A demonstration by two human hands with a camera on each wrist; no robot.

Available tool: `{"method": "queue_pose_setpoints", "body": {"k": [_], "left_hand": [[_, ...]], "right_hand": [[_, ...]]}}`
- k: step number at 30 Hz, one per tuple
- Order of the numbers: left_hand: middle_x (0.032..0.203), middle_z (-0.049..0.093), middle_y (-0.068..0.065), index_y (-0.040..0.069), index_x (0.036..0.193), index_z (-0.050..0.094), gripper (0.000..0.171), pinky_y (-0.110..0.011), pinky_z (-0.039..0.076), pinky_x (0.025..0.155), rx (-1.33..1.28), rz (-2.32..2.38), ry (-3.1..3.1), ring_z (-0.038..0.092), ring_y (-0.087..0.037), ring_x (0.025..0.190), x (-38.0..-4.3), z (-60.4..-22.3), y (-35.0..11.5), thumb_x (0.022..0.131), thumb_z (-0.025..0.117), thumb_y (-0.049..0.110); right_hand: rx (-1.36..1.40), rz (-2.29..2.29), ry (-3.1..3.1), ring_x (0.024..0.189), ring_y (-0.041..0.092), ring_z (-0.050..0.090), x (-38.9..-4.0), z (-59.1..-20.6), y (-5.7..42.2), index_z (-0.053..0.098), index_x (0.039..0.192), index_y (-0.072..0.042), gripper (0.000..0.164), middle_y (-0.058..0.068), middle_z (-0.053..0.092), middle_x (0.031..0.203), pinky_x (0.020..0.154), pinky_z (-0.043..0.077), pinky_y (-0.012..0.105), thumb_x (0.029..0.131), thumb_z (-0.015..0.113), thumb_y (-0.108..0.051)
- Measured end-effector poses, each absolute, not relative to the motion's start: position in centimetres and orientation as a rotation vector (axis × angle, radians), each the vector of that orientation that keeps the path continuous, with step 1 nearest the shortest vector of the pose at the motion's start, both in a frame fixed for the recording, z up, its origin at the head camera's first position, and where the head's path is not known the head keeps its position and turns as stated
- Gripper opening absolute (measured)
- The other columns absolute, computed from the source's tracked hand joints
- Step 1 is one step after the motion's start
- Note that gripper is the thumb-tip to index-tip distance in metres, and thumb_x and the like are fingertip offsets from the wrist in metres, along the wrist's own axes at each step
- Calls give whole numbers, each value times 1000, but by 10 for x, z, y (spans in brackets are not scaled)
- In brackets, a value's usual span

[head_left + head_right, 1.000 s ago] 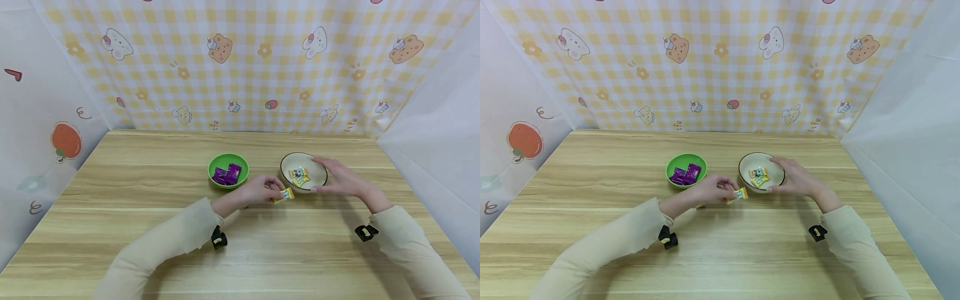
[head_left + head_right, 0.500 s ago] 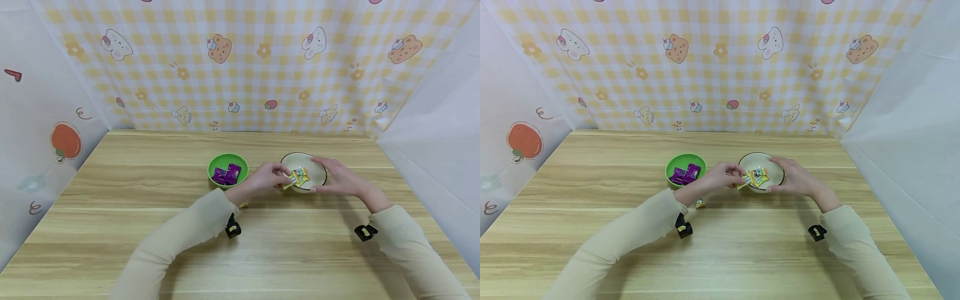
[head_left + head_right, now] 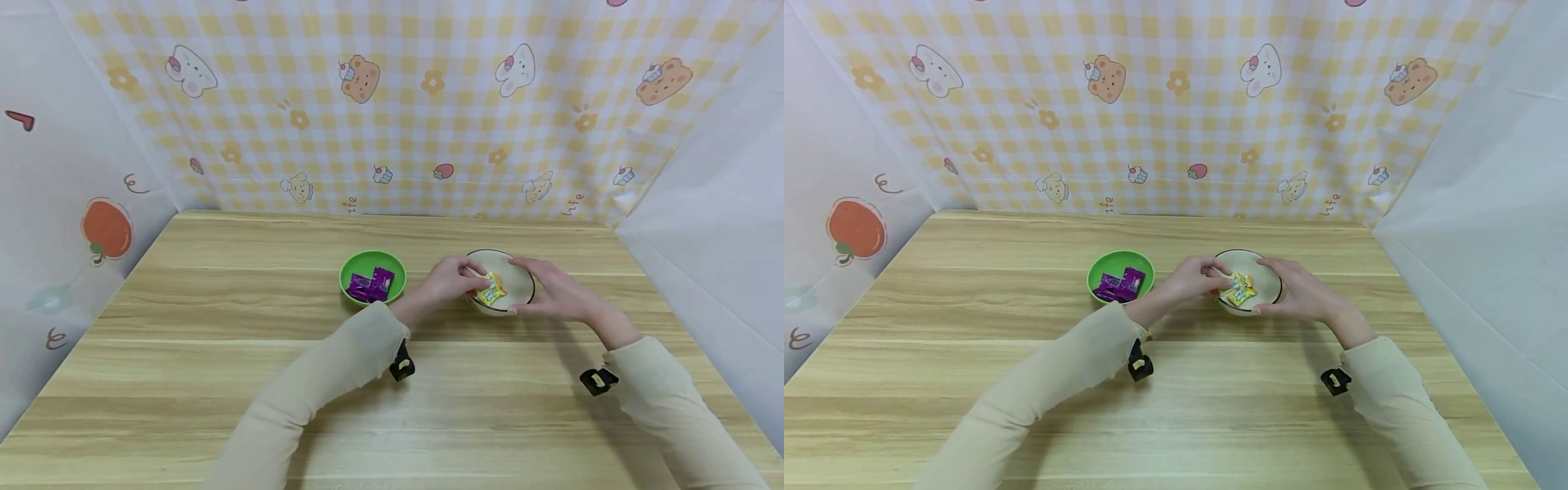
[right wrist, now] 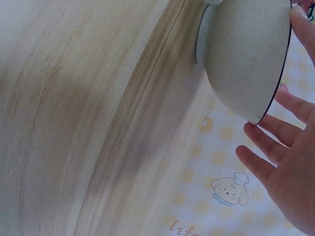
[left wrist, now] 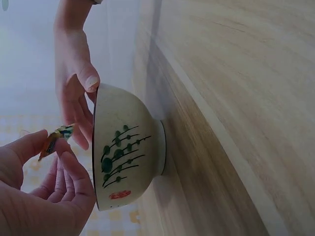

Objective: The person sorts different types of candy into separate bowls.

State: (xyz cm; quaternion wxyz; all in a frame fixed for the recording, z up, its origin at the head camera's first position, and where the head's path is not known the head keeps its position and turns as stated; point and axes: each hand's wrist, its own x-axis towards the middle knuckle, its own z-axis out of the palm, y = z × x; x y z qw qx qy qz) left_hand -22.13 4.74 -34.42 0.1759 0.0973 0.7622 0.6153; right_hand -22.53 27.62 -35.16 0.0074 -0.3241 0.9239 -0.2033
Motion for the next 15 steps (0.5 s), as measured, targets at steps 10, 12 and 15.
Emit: {"method": "queue_pose_setpoints", "body": {"k": [10, 12, 15], "left_hand": [[75, 61, -7, 0, 99, 60, 28, -42, 49, 71, 265, 1782, 2138, 60, -20, 64, -221, -349, 46, 77, 70, 15], [75, 61, -6, 3, 95, 62, 26, -41, 49, 71, 255, 1770, 2152, 59, -18, 62, -221, -348, 43, 76, 70, 18], [75, 60, -5, 6, 93, 62, 23, -38, 49, 69, 283, 1734, 2188, 59, -16, 63, -219, -345, 36, 76, 71, 20]], "right_hand": [[-1030, -641, 2888, 113, 38, 35, -226, -351, 275, 37, 129, 2, 83, 23, 40, 126, 89, 29, 53, 68, 73, -42], [-1026, -638, 2888, 114, 38, 35, -226, -351, 275, 37, 129, 2, 83, 23, 40, 126, 89, 28, 53, 68, 73, -42], [-1016, -634, 2889, 114, 39, 34, -226, -351, 275, 37, 129, 1, 83, 23, 40, 127, 89, 28, 53, 68, 73, -42]]}}
